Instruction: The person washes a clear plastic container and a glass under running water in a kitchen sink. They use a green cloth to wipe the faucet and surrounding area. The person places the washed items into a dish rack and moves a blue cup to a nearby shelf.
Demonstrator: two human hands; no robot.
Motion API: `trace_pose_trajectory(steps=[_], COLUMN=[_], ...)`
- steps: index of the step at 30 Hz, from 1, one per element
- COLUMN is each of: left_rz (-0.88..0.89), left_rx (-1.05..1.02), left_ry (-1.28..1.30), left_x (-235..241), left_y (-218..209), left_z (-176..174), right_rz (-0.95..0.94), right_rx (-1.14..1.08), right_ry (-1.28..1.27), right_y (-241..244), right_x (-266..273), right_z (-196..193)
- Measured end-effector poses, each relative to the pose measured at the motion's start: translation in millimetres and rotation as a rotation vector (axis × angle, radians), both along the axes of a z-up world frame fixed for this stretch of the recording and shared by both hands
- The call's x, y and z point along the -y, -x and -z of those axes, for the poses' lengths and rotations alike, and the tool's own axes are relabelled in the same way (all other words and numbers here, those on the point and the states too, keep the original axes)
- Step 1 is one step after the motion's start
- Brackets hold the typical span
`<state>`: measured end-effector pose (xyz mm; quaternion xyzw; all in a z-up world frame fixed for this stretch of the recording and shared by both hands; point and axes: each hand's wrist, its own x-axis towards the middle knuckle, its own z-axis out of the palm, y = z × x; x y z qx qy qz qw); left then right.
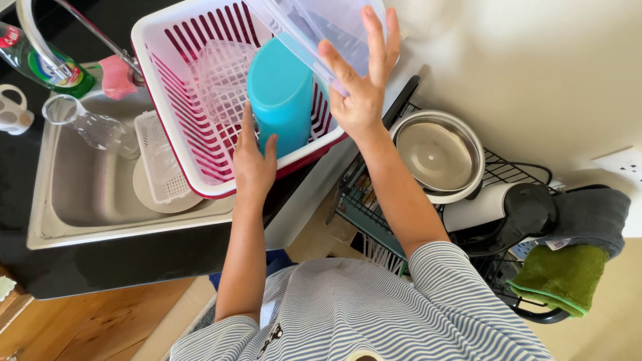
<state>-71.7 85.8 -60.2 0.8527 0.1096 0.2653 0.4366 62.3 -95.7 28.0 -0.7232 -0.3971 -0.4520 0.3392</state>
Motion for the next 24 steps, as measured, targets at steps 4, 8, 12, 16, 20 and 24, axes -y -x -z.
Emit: trace_pose_trajectory(steps=[4, 8, 12, 16, 20, 24], left_rz=[0.014, -0.006, -0.09, -0.073, 0.035, 0.177], left_rx=[-0.039, 0.015, 0.312, 0.43, 0.561, 0.599], left_ry=[-0.003, -0.022, 0.094, 0.044, -0.107, -0.045], left_x=[-0.8, -6.6, -18.7, -33.0, -48.8, -60.4], left_y=[4.6, 10.6, 22.1, 22.6, 7.6, -9.4], left_z=[-7.8, -0.6, -26.0, -62.0, -81.1, -70.1], right_rz=[-0.016, -0.03, -0.045, -0.006, -0.015, -0.001], right_rx=[0.004, 0.024, 0.0, 0.017, 0.026, -0.04], right_ry=[0.038, 0.04, 0.003, 0.026, 0.166, 0.276], right_y=[-1.2, 2.6, 8.1, 18.0, 35.5, 52.4], right_x=[5.0, 6.1, 6.9, 6.1, 4.1, 2.0], right_z=[3.3, 8.9, 16.4, 18.7, 10.0, -7.5])
